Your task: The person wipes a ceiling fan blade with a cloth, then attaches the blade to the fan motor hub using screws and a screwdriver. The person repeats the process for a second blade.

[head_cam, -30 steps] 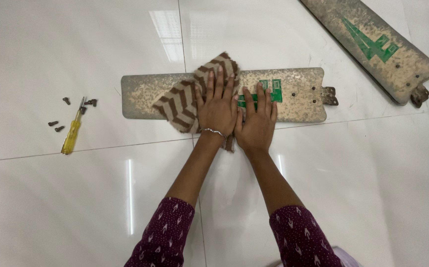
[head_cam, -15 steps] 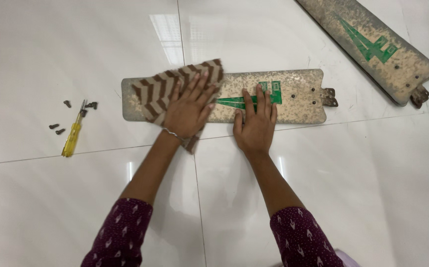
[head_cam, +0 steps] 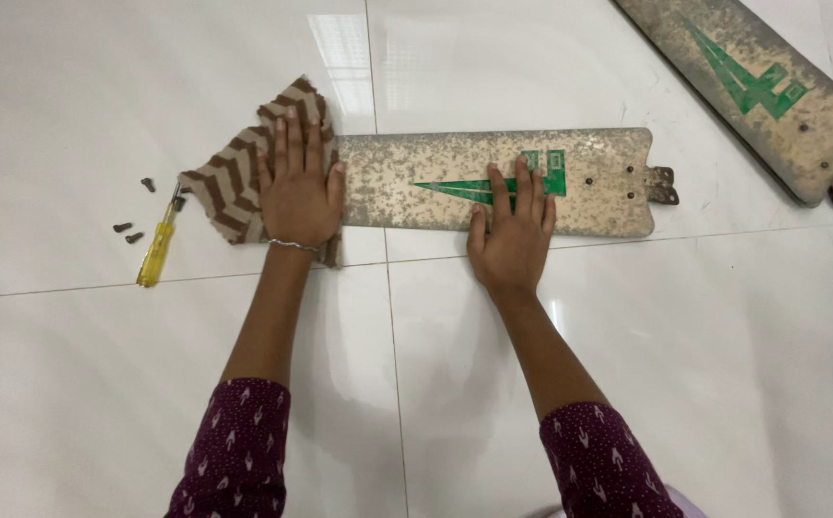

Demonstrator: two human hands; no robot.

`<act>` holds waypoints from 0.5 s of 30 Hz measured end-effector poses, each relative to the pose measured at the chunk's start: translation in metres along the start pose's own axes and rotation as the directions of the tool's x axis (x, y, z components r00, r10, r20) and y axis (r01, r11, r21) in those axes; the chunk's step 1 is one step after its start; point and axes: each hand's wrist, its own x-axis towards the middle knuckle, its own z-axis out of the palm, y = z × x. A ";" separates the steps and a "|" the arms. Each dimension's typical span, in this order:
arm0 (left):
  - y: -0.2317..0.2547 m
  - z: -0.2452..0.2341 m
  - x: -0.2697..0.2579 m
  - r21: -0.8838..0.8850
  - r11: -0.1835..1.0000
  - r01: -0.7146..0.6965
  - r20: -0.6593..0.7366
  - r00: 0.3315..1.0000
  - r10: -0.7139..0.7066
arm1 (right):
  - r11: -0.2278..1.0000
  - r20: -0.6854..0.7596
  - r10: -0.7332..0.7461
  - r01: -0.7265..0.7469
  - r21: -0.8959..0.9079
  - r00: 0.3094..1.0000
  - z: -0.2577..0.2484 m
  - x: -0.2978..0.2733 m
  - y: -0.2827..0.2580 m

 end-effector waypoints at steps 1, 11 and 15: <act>0.005 0.002 0.000 -0.007 1.000 0.008 0.007 1.000 -0.008 | 1.000 0.005 0.000 0.000 -0.001 1.000 -0.001 0.000 0.000; 0.093 0.022 -0.010 -0.053 0.979 -0.197 0.034 0.979 0.199 | 1.000 0.019 -0.003 0.003 -0.004 1.000 -0.002 -0.001 0.001; 0.097 0.011 -0.014 -0.079 0.974 -0.211 0.091 0.972 0.218 | 1.000 0.017 -0.005 0.005 0.007 1.000 -0.002 0.000 -0.001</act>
